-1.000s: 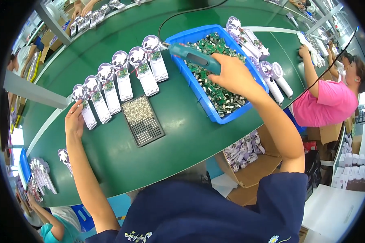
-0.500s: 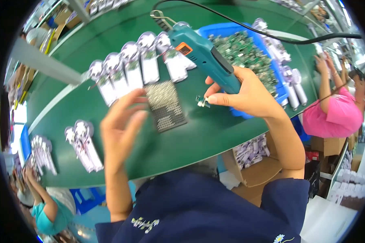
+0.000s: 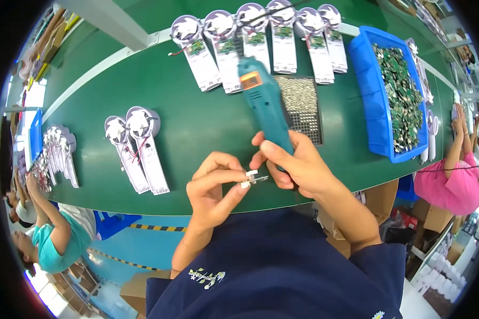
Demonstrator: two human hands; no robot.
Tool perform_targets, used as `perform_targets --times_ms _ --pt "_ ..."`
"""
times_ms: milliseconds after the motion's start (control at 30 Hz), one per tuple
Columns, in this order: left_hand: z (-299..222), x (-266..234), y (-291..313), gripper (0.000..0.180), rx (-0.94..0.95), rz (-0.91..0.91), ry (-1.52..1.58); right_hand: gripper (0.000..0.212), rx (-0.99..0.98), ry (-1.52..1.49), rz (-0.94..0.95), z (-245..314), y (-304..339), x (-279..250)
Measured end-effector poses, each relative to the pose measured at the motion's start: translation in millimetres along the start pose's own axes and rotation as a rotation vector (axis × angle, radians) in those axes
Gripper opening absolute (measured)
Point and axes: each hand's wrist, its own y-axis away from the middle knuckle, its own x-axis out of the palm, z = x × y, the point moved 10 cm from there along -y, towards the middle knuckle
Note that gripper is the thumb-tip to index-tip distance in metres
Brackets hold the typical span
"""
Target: The person assembles portable hand fans by installing circuit boards into plastic casings and securing them with screws using an electric screwdriver.
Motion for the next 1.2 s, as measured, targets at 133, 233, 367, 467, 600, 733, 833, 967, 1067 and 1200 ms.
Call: perform_targets --times_ms 133,233,367,467,600,733,833,967,1067,1200 --pt "-10 -24 11 0.026 0.035 -0.189 -0.24 0.044 -0.127 -0.068 0.012 -5 11 3" --pt "-20 -22 13 0.031 0.109 -0.172 -0.338 0.043 -0.095 -0.066 -0.014 -16 9 8" --pt "-20 -17 4 0.027 0.148 -0.127 -0.21 0.038 -0.045 -0.168 0.002 -31 1 8" --pt "-6 -19 12 0.031 0.12 -0.046 -0.165 0.035 -0.014 -0.173 0.016 -38 -2 10" --pt "18 -29 21 0.058 -0.215 -0.172 0.012 0.035 0.02 -0.096 -0.122 -39 -1 6" --pt "39 -22 28 0.058 -0.53 -0.26 0.337 0.032 0.009 -0.099 -0.224 -41 5 0" --pt "33 -32 31 0.055 -0.532 -0.258 0.195 0.031 0.034 -0.101 -0.173 -48 4 2" --pt "30 -40 31 0.048 -0.494 -0.189 0.153 0.036 0.006 -0.124 0.0 -45 9 15" --pt "29 -39 28 0.043 -0.49 -0.166 0.202 0.037 0.016 -0.034 -0.014 -46 15 16" --pt "32 -34 28 0.04 -0.458 -0.08 0.181 0.035 0.055 0.039 -0.003 -49 15 11"
